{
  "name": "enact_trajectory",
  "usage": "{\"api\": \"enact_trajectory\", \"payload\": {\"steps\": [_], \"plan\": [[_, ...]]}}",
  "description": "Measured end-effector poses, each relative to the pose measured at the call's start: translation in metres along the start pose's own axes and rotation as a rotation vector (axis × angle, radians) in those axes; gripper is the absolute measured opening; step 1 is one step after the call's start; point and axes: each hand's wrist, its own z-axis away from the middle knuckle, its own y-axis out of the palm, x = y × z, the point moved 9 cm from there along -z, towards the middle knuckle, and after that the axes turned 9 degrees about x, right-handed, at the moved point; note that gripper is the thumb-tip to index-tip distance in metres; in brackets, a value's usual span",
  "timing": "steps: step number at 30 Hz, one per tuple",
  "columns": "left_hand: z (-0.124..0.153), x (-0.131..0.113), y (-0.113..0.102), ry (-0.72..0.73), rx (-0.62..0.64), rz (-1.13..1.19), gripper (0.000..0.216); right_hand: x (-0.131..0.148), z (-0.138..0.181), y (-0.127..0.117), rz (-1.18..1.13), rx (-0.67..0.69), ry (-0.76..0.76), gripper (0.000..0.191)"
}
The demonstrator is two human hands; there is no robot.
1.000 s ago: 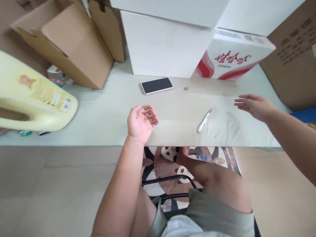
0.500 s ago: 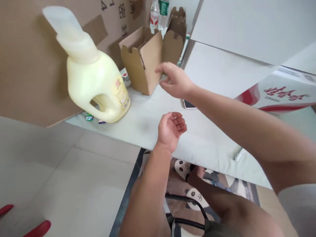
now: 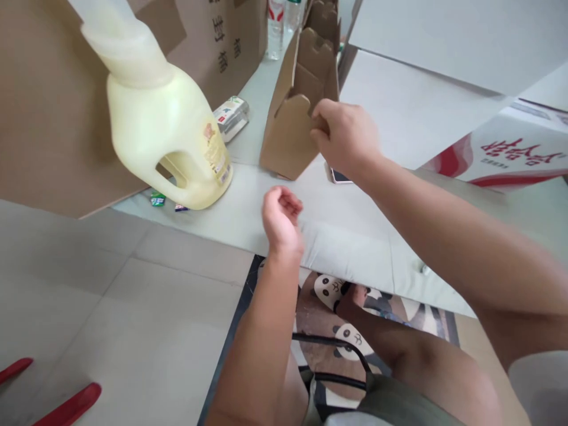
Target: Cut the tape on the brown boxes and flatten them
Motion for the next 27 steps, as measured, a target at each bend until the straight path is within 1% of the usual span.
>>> {"api": "enact_trajectory", "payload": {"steps": [1, 2, 4, 5, 7, 8, 9, 11, 12, 14, 16, 18, 20, 22, 24, 26, 27], "plan": [[0.002, -0.009, -0.006, 0.105, -0.057, -0.036, 0.015, -0.009, 0.026, -0.007, -0.002, -0.002, -0.016, 0.015], [0.004, -0.015, -0.008, 0.190, -0.079, -0.073, 0.014, -0.017, 0.056, -0.015, -0.009, -0.011, -0.038, 0.015], [0.009, -0.021, -0.006, 0.305, -0.067, -0.162, 0.010, -0.038, 0.119, -0.030, -0.016, -0.017, -0.013, 0.010], [0.011, -0.021, -0.001, 0.346, -0.034, -0.217, 0.007, -0.047, 0.151, -0.040, -0.022, -0.054, -0.002, 0.010], [0.015, -0.017, 0.014, 0.408, 0.083, -0.320, 0.011, -0.065, 0.211, -0.058, -0.059, -0.163, 0.012, 0.013], [0.017, -0.012, 0.024, 0.428, 0.167, -0.358, 0.015, -0.072, 0.234, -0.059, -0.089, -0.169, -0.011, 0.016], [0.018, -0.006, 0.035, 0.442, 0.260, -0.385, 0.021, -0.078, 0.253, -0.058, -0.119, -0.178, -0.046, 0.020], [0.022, 0.005, 0.053, 0.472, 0.420, -0.406, 0.033, -0.092, 0.279, -0.051, -0.198, -0.232, -0.123, 0.030], [0.023, 0.010, 0.060, 0.491, 0.470, -0.409, 0.037, -0.102, 0.286, -0.047, -0.246, -0.288, -0.148, 0.037], [0.022, 0.017, 0.068, 0.524, 0.504, -0.388, 0.037, -0.127, 0.295, -0.039, -0.352, -0.424, -0.157, 0.049], [0.021, 0.022, 0.073, 0.530, 0.506, -0.366, 0.034, -0.153, 0.296, -0.029, -0.441, -0.515, -0.109, 0.054], [0.020, 0.027, 0.079, 0.537, 0.506, -0.374, 0.030, -0.172, 0.295, -0.020, -0.484, -0.563, -0.042, 0.056], [0.021, 0.032, 0.083, 0.543, 0.518, -0.396, 0.029, -0.186, 0.294, -0.014, -0.509, -0.592, 0.043, 0.063], [0.022, 0.038, 0.086, 0.530, 0.535, -0.421, 0.030, -0.197, 0.293, -0.006, -0.580, -0.593, 0.103, 0.068], [0.024, 0.045, 0.087, 0.511, 0.546, -0.430, 0.030, -0.207, 0.290, 0.008, -0.729, -0.552, 0.142, 0.064], [0.030, 0.047, 0.087, 0.513, 0.548, -0.421, 0.031, -0.214, 0.286, 0.024, -0.898, -0.502, 0.157, 0.055], [0.032, 0.049, 0.087, 0.484, 0.546, -0.448, 0.034, -0.217, 0.285, 0.031, -0.962, -0.493, 0.160, 0.051]]}}
